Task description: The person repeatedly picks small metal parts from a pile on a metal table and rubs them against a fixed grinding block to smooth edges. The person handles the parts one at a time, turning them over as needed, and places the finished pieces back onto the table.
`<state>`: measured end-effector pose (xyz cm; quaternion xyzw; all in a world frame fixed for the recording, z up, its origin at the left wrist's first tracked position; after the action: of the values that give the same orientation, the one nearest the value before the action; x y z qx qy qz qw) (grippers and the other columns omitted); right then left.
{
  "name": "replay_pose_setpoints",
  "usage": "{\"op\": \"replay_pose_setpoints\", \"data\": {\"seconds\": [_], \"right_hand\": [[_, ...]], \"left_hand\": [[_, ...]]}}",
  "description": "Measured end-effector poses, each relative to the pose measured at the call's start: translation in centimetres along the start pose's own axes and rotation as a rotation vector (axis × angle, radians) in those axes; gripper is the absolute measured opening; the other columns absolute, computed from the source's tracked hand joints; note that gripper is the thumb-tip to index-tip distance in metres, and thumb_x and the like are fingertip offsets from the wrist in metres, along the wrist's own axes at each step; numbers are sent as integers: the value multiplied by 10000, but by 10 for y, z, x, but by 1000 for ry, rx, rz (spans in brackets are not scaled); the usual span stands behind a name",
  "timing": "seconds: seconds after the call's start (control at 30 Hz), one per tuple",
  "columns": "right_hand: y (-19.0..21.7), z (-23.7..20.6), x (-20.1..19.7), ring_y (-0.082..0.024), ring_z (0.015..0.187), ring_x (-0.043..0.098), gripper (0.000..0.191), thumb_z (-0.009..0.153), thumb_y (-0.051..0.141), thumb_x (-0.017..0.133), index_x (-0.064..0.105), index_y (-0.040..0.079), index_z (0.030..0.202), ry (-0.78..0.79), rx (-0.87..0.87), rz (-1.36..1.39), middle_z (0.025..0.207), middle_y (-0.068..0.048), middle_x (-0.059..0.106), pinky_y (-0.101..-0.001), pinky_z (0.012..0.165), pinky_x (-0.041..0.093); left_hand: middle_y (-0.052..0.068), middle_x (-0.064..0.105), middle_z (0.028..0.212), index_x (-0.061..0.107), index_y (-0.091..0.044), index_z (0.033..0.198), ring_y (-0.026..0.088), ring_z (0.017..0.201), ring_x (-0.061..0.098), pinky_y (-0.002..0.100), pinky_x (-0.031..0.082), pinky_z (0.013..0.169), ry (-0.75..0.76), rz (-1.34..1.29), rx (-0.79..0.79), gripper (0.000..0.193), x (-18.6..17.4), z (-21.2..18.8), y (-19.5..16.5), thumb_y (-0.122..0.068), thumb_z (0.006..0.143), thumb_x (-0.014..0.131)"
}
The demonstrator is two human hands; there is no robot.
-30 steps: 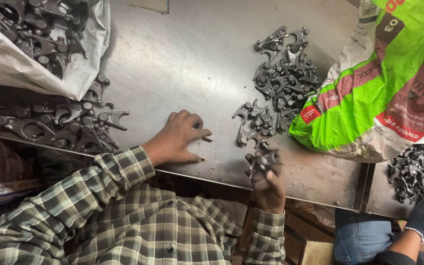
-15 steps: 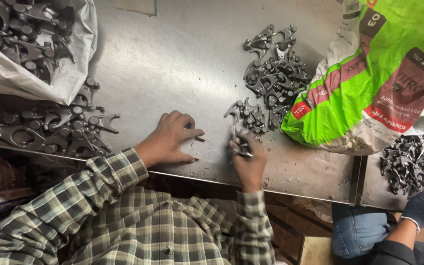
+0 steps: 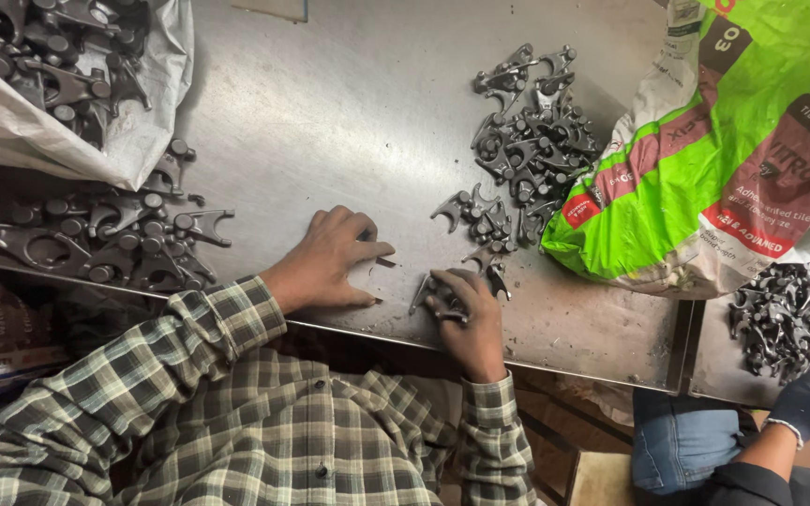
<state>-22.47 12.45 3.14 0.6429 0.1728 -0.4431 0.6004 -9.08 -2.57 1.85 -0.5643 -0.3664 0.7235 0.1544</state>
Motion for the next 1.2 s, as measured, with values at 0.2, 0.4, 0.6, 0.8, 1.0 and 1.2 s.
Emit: {"op": "replay_pose_setpoints", "data": {"seconds": [0.2, 0.4, 0.6, 0.8, 1.0, 1.2], "right_hand": [[-14, 1, 2, -205, 844, 751, 279, 826, 157, 856, 752, 91, 1077, -47, 199, 13, 995, -86, 739, -317, 756, 590], [9, 4, 3, -237, 880, 720, 313, 807, 122, 852, 767, 74, 1104, -37, -29, -46, 1055, -116, 737, -342, 754, 567], [13, 6, 13, -229, 794, 726, 292, 810, 137, 844, 759, 61, 1079, -85, 71, 39, 1007, -106, 730, -334, 708, 573], [16, 8, 23, -227, 821, 705, 293, 827, 134, 846, 741, 39, 1083, -65, 27, 11, 983, -115, 710, -340, 708, 560], [-61, -18, 14, -199, 830, 670, 256, 872, 97, 790, 742, 61, 1121, -38, 362, 336, 969, -89, 689, -349, 666, 564], [-132, -57, -42, -334, 1074, 615, 481, 959, 297, 687, 601, -64, 1265, -486, 473, 2058, 1207, -240, 623, -405, 856, 575]], "left_hand": [[89, 537, 1206, 704, -197, 1249, 287, 1162, 434, 482, 337, 1050, 28, -4, -20, 773, -2, 1, -1, -512, 576, 916], [101, 548, 1199, 715, -181, 1236, 301, 1154, 441, 490, 338, 1044, -30, -3, 14, 750, -2, -1, 0, -481, 578, 916], [96, 550, 1198, 709, -182, 1247, 297, 1151, 449, 477, 354, 1027, -14, -22, -2, 749, 13, -4, 12, -478, 589, 912], [107, 550, 1182, 718, -166, 1221, 303, 1129, 452, 507, 354, 1027, -75, 10, 46, 765, 20, -5, 18, -478, 556, 930], [114, 552, 1164, 713, -157, 1231, 303, 1097, 461, 502, 371, 980, -69, -1, 53, 751, 22, -5, 18, -497, 592, 918], [106, 574, 1167, 732, -175, 1213, 310, 1101, 484, 493, 379, 957, -132, 5, 82, 712, 11, -5, 9, -475, 589, 901]]}}
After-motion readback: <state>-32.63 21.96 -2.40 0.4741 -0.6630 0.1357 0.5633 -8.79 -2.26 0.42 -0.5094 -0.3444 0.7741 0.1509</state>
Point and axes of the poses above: each hand's wrist, its own z-axis towards the middle knuckle, its own x-axis out of the palm, y = z × x, the point moved 8 cm from there along z, towards the middle knuckle
